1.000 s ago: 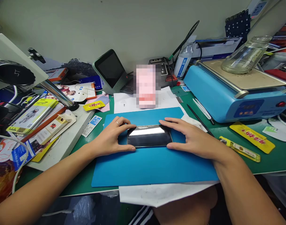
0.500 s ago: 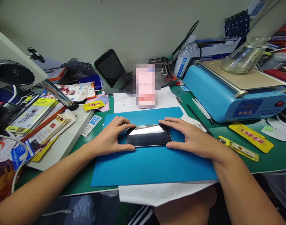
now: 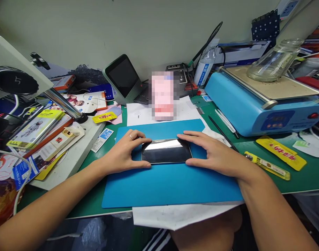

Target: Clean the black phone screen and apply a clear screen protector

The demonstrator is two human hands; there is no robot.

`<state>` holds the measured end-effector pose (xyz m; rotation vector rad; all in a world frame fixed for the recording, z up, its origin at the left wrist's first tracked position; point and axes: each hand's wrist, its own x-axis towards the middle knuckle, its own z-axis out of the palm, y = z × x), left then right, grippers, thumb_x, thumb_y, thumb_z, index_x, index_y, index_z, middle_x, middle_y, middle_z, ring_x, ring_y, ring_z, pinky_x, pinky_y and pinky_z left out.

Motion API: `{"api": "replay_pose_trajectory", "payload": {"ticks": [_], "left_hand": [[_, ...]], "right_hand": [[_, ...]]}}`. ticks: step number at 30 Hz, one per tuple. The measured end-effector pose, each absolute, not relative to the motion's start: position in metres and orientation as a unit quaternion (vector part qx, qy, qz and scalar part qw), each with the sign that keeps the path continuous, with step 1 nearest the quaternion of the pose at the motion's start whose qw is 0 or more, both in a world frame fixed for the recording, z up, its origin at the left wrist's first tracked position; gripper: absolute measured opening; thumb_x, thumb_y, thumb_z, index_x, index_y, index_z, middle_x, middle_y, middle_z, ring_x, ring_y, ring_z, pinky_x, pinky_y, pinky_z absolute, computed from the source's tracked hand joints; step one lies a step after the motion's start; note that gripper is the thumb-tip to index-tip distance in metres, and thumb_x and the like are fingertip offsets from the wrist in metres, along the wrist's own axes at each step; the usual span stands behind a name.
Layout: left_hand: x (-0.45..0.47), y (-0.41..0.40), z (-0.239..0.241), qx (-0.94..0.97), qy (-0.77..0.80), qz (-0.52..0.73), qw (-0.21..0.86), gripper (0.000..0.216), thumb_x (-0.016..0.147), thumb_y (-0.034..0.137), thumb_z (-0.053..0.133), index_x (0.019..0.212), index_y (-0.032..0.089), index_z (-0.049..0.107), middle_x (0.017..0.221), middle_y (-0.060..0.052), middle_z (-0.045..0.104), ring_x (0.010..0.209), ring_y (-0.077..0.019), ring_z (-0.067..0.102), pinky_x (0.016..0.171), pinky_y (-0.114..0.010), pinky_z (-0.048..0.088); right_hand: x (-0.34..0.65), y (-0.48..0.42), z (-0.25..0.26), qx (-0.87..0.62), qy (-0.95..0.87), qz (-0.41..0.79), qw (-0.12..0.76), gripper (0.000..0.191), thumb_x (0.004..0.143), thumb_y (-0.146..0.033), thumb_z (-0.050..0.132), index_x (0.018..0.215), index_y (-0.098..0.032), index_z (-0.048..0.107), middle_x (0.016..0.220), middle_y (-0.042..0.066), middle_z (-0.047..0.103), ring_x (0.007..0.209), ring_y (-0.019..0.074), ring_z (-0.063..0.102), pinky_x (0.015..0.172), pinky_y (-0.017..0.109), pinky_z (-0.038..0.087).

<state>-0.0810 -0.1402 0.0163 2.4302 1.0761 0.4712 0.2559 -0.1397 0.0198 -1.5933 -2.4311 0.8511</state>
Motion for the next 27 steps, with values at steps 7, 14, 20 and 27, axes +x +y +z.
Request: {"api": "replay_pose_trajectory", "payload": {"ticks": [7, 14, 20, 27], "left_hand": [[-0.0811, -0.1401, 0.0164, 0.879, 0.387, 0.171, 0.218, 0.070, 0.081, 0.063, 0.073, 0.137, 0.023, 0.060, 0.127, -0.011, 0.057, 0.117, -0.0296, 0.052, 0.099, -0.046, 0.049], [-0.0811, -0.1397, 0.0164, 0.881, 0.385, 0.173, 0.214, 0.070, 0.081, 0.063, 0.074, 0.136, 0.021, 0.060, 0.126, -0.011, 0.057, 0.117, -0.0292, 0.052, 0.100, -0.045, 0.049], [-0.0809, -0.1398, 0.0169, 0.881, 0.387, 0.169, 0.213, 0.070, 0.081, 0.063, 0.074, 0.136, 0.022, 0.060, 0.126, -0.011, 0.058, 0.116, -0.0294, 0.053, 0.099, -0.045, 0.049], [-0.0804, -0.1398, 0.0167, 0.880, 0.388, 0.169, 0.214, 0.070, 0.081, 0.063, 0.074, 0.136, 0.023, 0.060, 0.126, -0.011, 0.058, 0.117, -0.0296, 0.052, 0.099, -0.045, 0.049]], "right_hand": [[0.2563, -0.1405, 0.0219, -0.521, -0.803, 0.282, 0.061, 0.077, 0.081, -0.064, 0.067, 0.152, -0.054, 0.037, 0.165, -0.003, 0.037, 0.145, 0.0415, 0.040, 0.101, 0.057, 0.054], [0.2567, -0.1398, 0.0204, -0.515, -0.809, 0.276, 0.068, 0.073, 0.082, -0.061, 0.068, 0.149, -0.053, 0.043, 0.164, -0.005, 0.039, 0.145, 0.0408, 0.040, 0.102, 0.056, 0.054], [0.2575, -0.1381, 0.0175, -0.511, -0.811, 0.277, 0.062, 0.074, 0.082, -0.063, 0.067, 0.150, -0.052, 0.042, 0.165, -0.004, 0.037, 0.145, 0.0410, 0.040, 0.100, 0.056, 0.055], [0.2578, -0.1381, 0.0169, -0.509, -0.811, 0.281, 0.060, 0.073, 0.082, -0.063, 0.066, 0.150, -0.053, 0.041, 0.165, -0.005, 0.036, 0.146, 0.0404, 0.040, 0.099, 0.055, 0.056]]}}
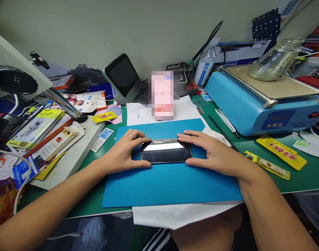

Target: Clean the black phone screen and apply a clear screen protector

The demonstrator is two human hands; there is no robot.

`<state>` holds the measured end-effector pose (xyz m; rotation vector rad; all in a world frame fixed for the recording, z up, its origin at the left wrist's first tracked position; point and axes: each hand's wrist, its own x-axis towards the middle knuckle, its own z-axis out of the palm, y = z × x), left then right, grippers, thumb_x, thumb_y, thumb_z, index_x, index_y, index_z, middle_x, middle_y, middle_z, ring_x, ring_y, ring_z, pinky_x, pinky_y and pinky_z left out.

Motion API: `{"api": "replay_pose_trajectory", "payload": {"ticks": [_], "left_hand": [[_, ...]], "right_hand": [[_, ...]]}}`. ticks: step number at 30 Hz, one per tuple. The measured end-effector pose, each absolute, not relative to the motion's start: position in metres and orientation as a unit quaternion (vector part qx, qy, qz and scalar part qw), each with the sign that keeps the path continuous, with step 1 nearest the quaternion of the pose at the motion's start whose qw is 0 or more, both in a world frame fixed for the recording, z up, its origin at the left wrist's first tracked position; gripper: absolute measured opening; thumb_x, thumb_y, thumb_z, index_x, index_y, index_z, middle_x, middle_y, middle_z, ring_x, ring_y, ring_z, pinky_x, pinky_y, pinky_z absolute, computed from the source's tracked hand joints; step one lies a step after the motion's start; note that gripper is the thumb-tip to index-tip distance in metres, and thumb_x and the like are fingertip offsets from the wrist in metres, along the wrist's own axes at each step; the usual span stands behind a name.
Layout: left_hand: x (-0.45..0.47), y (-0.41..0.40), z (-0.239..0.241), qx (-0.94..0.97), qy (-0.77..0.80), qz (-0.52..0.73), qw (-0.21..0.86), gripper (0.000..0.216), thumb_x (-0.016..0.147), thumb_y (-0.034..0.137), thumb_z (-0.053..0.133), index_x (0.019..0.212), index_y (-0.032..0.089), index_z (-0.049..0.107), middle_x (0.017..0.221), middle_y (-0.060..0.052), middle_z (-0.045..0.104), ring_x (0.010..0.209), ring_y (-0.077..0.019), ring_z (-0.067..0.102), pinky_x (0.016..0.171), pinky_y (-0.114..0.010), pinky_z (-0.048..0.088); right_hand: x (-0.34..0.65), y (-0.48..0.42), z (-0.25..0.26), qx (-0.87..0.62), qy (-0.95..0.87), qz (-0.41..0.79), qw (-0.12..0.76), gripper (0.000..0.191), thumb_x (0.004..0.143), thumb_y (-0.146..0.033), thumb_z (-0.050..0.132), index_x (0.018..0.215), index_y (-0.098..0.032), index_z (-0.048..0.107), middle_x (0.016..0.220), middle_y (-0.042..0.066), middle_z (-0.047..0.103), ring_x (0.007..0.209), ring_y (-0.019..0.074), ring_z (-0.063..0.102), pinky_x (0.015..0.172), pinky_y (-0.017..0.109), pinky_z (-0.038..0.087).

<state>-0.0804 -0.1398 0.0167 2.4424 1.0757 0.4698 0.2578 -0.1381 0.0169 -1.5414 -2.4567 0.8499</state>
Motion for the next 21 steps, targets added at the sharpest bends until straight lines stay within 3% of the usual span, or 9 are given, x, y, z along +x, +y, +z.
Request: {"api": "replay_pose_trajectory", "payload": {"ticks": [21], "left_hand": [[-0.0804, -0.1398, 0.0161, 0.881, 0.387, 0.172, 0.211, 0.068, 0.080, 0.062, 0.075, 0.135, 0.023, 0.060, 0.126, -0.011, 0.058, 0.116, -0.0294, 0.053, 0.099, -0.046, 0.050]], "right_hand": [[0.2558, -0.1401, 0.0160, -0.513, -0.808, 0.278, 0.082, 0.084, 0.081, -0.063, 0.068, 0.156, -0.046, 0.034, 0.163, 0.000, 0.041, 0.144, 0.0400, 0.042, 0.107, 0.059, 0.049]]}}
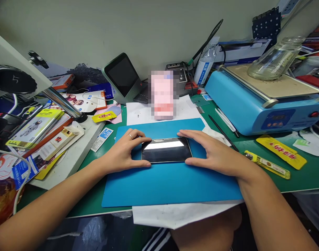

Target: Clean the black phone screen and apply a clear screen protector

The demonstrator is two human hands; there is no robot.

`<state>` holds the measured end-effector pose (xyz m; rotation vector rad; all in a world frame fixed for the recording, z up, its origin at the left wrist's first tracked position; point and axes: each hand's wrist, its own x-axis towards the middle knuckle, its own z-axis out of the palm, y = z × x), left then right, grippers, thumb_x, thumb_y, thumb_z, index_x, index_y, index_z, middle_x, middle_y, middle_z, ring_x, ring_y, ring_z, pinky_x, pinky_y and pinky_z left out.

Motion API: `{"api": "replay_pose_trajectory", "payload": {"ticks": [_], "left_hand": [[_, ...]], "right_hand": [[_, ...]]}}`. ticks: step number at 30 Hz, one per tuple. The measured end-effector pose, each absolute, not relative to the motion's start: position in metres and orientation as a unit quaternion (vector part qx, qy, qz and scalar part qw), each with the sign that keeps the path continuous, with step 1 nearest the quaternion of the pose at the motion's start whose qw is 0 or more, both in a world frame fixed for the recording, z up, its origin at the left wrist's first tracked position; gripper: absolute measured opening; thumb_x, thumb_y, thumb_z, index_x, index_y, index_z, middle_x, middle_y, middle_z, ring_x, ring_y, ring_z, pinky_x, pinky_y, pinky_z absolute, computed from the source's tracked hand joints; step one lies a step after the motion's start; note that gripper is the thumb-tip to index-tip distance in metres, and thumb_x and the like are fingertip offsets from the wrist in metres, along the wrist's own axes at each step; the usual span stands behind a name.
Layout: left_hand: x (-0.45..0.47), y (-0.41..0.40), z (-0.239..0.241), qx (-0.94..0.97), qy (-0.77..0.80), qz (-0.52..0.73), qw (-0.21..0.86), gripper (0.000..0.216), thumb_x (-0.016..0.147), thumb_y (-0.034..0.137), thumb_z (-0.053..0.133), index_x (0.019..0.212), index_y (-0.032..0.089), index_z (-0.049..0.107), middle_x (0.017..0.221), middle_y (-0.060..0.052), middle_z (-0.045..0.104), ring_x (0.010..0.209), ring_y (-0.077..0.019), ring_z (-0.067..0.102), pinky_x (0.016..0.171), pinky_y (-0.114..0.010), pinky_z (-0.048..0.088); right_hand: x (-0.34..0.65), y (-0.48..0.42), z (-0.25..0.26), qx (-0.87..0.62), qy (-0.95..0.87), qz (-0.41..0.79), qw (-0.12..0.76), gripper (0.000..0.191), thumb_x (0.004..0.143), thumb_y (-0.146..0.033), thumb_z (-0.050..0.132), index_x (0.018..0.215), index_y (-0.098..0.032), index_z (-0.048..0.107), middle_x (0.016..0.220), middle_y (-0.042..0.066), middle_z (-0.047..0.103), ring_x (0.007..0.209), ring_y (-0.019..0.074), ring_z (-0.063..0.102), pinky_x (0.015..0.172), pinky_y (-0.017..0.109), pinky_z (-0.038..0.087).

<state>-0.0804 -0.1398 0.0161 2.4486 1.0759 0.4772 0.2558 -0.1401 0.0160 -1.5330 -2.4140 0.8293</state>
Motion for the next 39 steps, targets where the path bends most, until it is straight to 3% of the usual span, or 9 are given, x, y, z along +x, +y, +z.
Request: {"api": "replay_pose_trajectory", "payload": {"ticks": [9, 15, 39], "left_hand": [[-0.0807, -0.1402, 0.0163, 0.882, 0.388, 0.169, 0.207, 0.069, 0.080, 0.063, 0.074, 0.135, 0.024, 0.060, 0.127, -0.010, 0.057, 0.117, -0.0293, 0.053, 0.099, -0.046, 0.050], [-0.0806, -0.1408, 0.0179, 0.880, 0.391, 0.168, 0.212, 0.074, 0.080, 0.068, 0.071, 0.138, 0.024, 0.057, 0.129, -0.011, 0.057, 0.118, -0.0308, 0.052, 0.100, -0.048, 0.049], [-0.0797, -0.1399, 0.0152, 0.882, 0.395, 0.170, 0.190, 0.067, 0.082, 0.067, 0.070, 0.132, 0.023, 0.062, 0.125, -0.010, 0.059, 0.116, -0.0295, 0.052, 0.100, -0.047, 0.047]], "right_hand": [[0.2567, -0.1369, 0.0140, -0.497, -0.821, 0.269, 0.081, 0.083, 0.081, -0.063, 0.068, 0.155, -0.044, 0.036, 0.165, 0.001, 0.037, 0.148, 0.0398, 0.036, 0.113, 0.062, 0.041], [0.2561, -0.1367, 0.0144, -0.487, -0.827, 0.265, 0.092, 0.077, 0.080, -0.060, 0.070, 0.150, -0.041, 0.047, 0.163, 0.002, 0.041, 0.146, 0.0415, 0.038, 0.111, 0.062, 0.044], [0.2547, -0.1383, 0.0168, -0.488, -0.825, 0.268, 0.093, 0.075, 0.081, -0.059, 0.070, 0.150, -0.041, 0.047, 0.162, 0.003, 0.042, 0.146, 0.0410, 0.039, 0.111, 0.064, 0.043]]}}
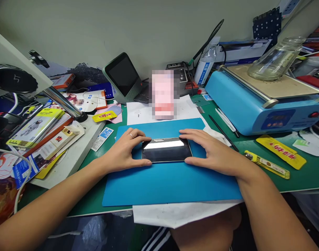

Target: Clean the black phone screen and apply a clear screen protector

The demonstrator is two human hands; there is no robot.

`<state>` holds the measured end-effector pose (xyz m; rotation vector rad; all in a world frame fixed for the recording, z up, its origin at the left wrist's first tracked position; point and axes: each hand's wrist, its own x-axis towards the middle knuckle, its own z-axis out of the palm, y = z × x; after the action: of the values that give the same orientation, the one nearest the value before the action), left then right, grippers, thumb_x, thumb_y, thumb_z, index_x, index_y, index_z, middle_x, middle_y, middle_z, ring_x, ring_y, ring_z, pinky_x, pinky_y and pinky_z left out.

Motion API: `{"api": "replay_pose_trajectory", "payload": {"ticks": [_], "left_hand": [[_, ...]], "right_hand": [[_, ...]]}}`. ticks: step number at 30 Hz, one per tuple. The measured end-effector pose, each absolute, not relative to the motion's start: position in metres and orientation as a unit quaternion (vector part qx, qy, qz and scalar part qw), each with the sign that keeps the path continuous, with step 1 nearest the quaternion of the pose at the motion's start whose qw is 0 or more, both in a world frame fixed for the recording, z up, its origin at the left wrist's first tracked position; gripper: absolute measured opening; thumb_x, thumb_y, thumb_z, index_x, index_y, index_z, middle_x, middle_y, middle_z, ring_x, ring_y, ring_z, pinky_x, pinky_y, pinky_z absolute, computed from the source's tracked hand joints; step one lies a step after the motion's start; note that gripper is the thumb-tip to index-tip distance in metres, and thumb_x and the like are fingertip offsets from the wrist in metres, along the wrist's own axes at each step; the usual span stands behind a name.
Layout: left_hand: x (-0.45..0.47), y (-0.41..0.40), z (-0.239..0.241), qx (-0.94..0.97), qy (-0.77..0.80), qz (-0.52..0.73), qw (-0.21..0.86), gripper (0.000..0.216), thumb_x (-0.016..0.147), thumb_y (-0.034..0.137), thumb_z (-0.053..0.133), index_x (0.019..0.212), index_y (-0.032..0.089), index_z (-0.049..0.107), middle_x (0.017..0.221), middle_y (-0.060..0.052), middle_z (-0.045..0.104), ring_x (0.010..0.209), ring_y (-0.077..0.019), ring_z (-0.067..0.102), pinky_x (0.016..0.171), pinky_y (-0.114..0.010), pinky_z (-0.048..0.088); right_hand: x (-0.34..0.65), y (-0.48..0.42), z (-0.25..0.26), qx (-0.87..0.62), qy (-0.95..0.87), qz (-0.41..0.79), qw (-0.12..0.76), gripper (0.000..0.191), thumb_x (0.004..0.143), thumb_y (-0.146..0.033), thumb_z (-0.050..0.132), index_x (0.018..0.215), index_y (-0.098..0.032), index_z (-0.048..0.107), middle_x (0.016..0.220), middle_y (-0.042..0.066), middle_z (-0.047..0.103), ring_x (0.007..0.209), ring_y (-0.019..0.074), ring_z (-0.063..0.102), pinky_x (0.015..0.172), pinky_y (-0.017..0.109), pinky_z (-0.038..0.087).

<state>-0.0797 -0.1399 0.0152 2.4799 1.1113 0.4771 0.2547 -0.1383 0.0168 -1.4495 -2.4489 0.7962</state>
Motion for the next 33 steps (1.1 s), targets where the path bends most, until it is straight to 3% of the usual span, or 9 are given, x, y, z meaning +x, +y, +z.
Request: {"api": "replay_pose_trajectory", "payload": {"ticks": [12, 18, 29, 33], "left_hand": [[-0.080, -0.140, 0.017, 0.881, 0.394, 0.165, 0.201, 0.071, 0.080, 0.069, 0.070, 0.133, 0.024, 0.060, 0.126, -0.011, 0.059, 0.116, -0.0315, 0.052, 0.099, -0.049, 0.047], [-0.081, -0.141, 0.020, 0.875, 0.409, 0.163, 0.201, 0.080, 0.078, 0.067, 0.071, 0.140, 0.019, 0.051, 0.131, -0.012, 0.057, 0.119, -0.0327, 0.050, 0.102, -0.051, 0.046], [-0.084, -0.140, 0.023, 0.885, 0.407, 0.143, 0.177, 0.062, 0.076, 0.062, 0.073, 0.120, 0.020, 0.059, 0.120, -0.010, 0.059, 0.110, -0.0311, 0.052, 0.095, -0.048, 0.046], [-0.083, -0.138, 0.020, 0.883, 0.403, 0.153, 0.187, 0.058, 0.075, 0.060, 0.074, 0.115, 0.020, 0.059, 0.116, -0.009, 0.060, 0.109, -0.0303, 0.052, 0.095, -0.048, 0.045]], "right_hand": [[0.253, -0.139, 0.018, -0.487, -0.826, 0.265, 0.104, 0.073, 0.081, -0.059, 0.070, 0.149, -0.042, 0.048, 0.161, 0.003, 0.044, 0.145, 0.0411, 0.041, 0.111, 0.064, 0.044], [0.253, -0.140, 0.018, -0.492, -0.822, 0.273, 0.095, 0.075, 0.081, -0.062, 0.069, 0.149, -0.040, 0.047, 0.162, 0.003, 0.042, 0.146, 0.0400, 0.039, 0.114, 0.064, 0.040], [0.254, -0.138, 0.017, -0.489, -0.821, 0.271, 0.114, 0.069, 0.080, -0.061, 0.070, 0.144, -0.041, 0.052, 0.160, 0.002, 0.046, 0.144, 0.0414, 0.042, 0.111, 0.064, 0.043], [0.249, -0.143, 0.022, -0.497, -0.814, 0.255, 0.161, 0.058, 0.084, -0.059, 0.067, 0.138, -0.040, 0.058, 0.152, 0.001, 0.055, 0.140, 0.0390, 0.048, 0.112, 0.062, 0.043]]}}
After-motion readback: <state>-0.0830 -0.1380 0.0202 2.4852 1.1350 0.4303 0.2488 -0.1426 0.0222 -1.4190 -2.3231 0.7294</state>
